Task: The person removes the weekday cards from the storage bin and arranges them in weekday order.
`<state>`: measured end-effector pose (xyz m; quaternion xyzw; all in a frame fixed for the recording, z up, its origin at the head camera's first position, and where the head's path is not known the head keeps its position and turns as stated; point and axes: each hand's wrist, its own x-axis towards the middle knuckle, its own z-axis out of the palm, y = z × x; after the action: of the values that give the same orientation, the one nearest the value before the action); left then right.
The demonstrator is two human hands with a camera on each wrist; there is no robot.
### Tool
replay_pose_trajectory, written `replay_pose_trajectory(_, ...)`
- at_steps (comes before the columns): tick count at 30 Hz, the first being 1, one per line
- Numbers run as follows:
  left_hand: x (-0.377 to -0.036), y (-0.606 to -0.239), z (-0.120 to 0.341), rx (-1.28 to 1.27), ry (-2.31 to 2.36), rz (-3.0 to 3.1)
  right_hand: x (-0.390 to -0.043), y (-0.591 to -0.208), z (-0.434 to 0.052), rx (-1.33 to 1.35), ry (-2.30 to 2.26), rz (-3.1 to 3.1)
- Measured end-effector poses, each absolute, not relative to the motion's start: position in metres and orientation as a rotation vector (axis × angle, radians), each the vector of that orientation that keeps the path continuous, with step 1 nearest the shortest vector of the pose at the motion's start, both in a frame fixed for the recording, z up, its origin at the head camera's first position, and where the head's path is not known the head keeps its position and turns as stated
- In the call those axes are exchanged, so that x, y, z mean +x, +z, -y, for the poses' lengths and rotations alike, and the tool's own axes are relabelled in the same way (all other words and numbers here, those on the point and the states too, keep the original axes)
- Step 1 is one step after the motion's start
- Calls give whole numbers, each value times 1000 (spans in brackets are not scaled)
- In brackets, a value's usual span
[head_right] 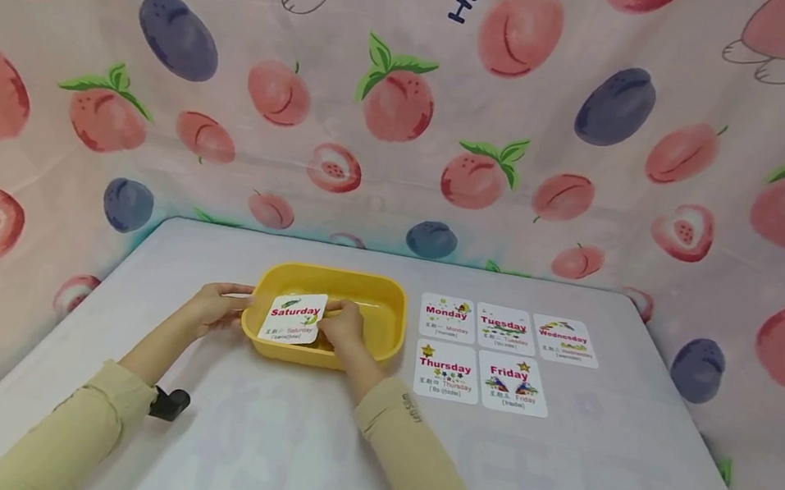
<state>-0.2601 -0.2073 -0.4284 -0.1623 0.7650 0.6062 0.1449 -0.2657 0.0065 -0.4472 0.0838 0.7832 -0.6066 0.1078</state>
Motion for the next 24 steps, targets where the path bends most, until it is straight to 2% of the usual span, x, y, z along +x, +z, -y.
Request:
replay_pose_trajectory(13, -258, -427, 206, -460, 1758, -2190, -268, -450, -5, 306, -1840, -2305)
replay_pose_trajectory(24, -259, -425, 206, -483, 1744, -2192, -268, -450, -8, 231, -1908, -2356)
